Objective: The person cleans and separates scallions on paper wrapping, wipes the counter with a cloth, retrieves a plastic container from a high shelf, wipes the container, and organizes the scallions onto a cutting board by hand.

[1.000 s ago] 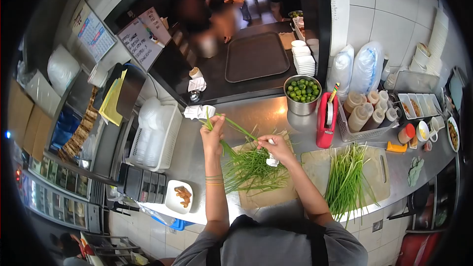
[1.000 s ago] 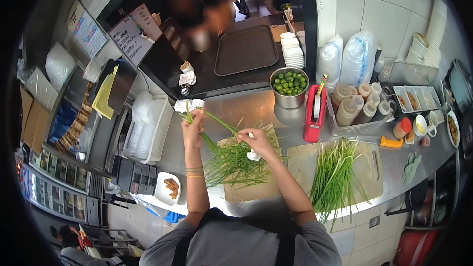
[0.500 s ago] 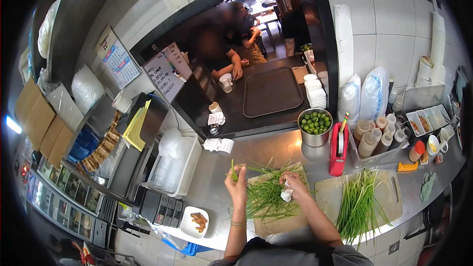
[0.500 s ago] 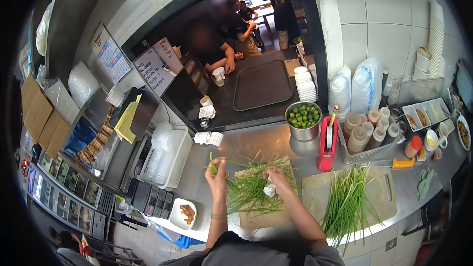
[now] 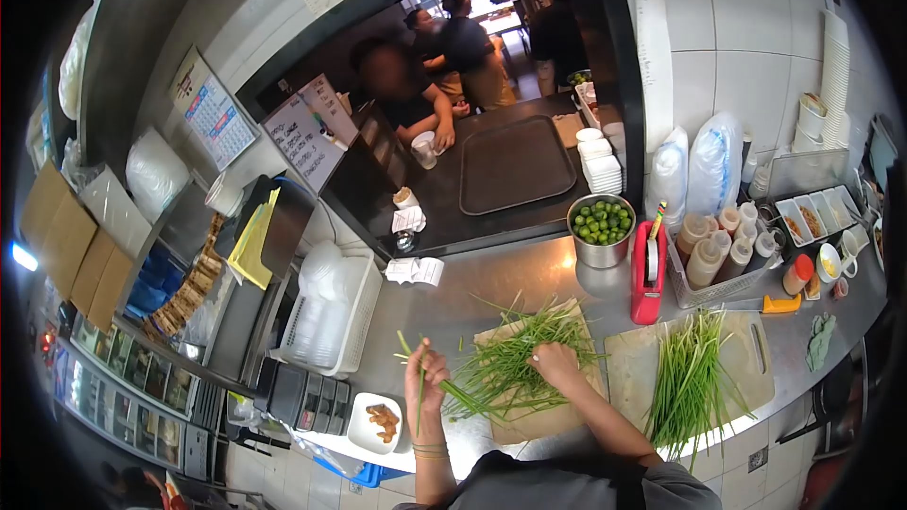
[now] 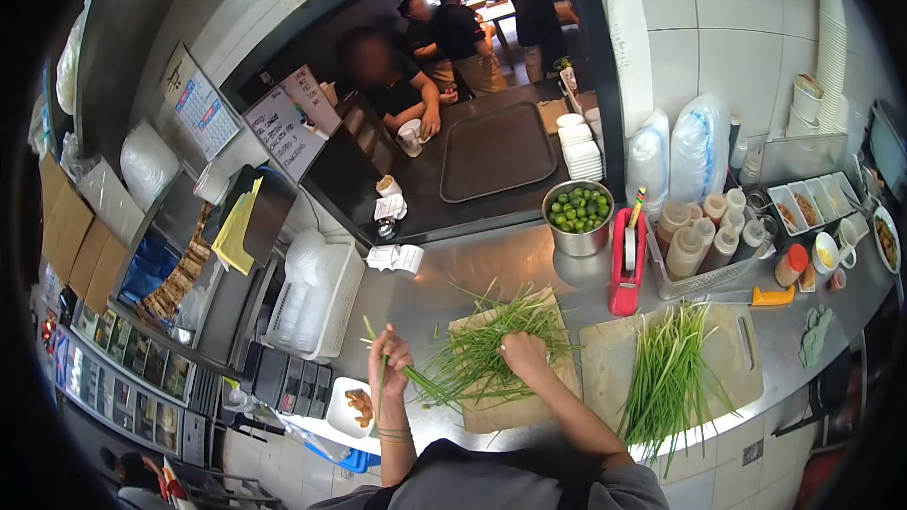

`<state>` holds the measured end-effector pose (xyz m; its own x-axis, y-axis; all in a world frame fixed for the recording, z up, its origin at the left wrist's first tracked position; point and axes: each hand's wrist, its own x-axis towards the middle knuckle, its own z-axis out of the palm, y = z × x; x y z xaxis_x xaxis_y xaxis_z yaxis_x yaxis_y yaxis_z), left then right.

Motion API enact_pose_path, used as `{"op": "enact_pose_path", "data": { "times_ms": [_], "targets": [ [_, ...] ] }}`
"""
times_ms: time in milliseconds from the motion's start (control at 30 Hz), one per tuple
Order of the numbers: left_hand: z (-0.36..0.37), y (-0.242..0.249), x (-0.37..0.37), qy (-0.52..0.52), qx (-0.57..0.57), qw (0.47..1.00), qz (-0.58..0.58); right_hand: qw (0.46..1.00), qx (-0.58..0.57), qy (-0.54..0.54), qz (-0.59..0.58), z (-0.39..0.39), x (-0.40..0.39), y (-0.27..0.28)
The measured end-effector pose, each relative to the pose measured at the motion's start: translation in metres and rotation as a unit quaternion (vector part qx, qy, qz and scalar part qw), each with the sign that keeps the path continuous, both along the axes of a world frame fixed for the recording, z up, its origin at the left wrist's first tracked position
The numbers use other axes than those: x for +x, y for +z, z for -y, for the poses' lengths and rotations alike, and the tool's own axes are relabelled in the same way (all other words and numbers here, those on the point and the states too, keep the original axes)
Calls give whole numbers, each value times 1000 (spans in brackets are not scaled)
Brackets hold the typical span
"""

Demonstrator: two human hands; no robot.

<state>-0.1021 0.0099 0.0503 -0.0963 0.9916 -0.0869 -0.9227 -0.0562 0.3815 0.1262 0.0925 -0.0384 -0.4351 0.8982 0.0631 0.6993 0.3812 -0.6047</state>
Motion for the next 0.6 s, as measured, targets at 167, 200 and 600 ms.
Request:
{"op": "enact_pose_path", "data": {
  "times_ms": [167, 200, 600],
  "targets": [
    [5, -16, 12, -79, -15, 993, 91, 995, 67, -11, -70, 2, -5, 2],
    [6, -17, 15, -73, -30, 992, 102, 996, 54, -16, -63, 4, -6, 8],
    [18, -29, 30, -26, -81, 996, -16, 999, -22, 31, -26, 3, 10, 27]
  ]
}}
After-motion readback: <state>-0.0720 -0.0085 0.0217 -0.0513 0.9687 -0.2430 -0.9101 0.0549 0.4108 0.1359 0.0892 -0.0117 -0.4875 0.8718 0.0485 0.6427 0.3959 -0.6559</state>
